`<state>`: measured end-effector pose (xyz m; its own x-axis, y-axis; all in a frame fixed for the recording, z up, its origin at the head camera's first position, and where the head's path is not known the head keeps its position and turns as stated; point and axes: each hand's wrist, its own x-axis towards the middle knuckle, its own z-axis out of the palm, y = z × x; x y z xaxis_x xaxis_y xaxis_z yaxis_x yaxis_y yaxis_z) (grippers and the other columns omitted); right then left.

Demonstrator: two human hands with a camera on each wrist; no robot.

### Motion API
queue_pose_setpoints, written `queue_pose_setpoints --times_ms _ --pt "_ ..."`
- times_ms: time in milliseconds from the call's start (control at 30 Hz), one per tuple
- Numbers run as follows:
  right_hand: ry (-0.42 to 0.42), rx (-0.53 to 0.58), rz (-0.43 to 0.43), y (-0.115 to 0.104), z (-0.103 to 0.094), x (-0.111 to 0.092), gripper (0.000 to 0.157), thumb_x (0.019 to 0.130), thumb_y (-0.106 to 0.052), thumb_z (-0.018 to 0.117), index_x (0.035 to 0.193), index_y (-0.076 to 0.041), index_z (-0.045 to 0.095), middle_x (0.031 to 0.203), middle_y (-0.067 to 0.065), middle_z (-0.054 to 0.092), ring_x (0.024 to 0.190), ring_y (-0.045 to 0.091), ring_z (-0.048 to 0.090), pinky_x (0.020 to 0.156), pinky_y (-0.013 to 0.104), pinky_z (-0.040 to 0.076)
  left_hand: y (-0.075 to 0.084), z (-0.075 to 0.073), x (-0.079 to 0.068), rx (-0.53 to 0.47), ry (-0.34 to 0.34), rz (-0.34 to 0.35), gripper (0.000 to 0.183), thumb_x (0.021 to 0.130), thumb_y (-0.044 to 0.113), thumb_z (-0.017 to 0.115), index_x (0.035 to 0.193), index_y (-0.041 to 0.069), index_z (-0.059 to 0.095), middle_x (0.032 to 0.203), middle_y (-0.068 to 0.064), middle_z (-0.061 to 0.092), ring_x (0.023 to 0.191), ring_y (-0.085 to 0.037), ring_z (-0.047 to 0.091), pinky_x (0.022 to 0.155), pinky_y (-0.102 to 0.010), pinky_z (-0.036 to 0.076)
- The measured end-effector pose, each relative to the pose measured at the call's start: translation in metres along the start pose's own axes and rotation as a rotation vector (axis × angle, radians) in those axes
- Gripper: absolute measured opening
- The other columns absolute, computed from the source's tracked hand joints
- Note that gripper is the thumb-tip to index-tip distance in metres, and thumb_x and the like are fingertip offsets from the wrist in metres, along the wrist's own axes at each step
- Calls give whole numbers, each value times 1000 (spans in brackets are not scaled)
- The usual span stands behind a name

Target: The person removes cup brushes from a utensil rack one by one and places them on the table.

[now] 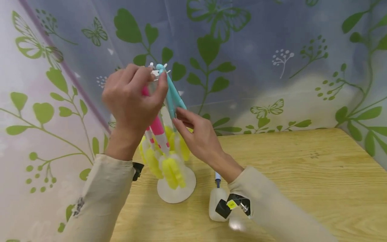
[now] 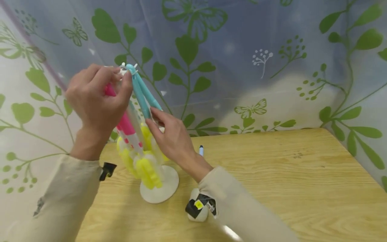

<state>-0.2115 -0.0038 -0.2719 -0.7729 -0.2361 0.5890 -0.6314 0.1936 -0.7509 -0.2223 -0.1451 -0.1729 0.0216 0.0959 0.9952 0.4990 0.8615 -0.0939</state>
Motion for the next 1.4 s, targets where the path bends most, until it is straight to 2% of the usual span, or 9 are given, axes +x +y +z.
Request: queue_pose_setpoints --times_ms 267,500,767,1133,1267,1400 --pt "94 28 -5 5 11 7 36 90 -24 65 123 -9 63 108 0 68 99 9 64 83 23 50 4 2 0 14 21 7 24 80 19 57 63 4 61 62 -7 59 54 -26 51 59 -44 46" --pt "138 88 -47 10 13 8 32 89 -21 66 119 -9 66 105 0 69 96 10 65 84 28 50 3 1 2 4 41 9 23 79 18 55 62 4 62 61 -6 60 54 -26 51 58 -44 45" --pt "77 143 -57 12 7 2 31 90 -20 65 119 -6 65 103 2 68 94 12 64 83 29 51 4 0 1 5 34 -3 22 78 17 54 61 4 60 61 -6 60 53 -26 49 58 -43 45" --pt "26 177 -66 11 -3 -1 32 92 -16 63 121 -3 63 102 5 63 92 14 62 73 29 54 3 -2 2 -12 51 -6 21 77 17 56 62 4 62 61 -6 60 52 -26 50 57 -42 44" --pt "36 201 -70 13 -6 -3 32 92 -15 63 121 -2 63 102 6 62 92 16 62 73 29 54 2 -1 3 -23 58 0 22 77 18 57 62 4 63 59 -6 58 49 -24 47 52 -42 41" --pt "91 214 -75 14 -6 -5 31 89 -14 67 117 -2 66 99 6 62 90 16 62 71 30 55 1 -1 2 -24 65 0 22 77 18 57 62 4 64 57 -5 57 47 -23 44 49 -40 39"
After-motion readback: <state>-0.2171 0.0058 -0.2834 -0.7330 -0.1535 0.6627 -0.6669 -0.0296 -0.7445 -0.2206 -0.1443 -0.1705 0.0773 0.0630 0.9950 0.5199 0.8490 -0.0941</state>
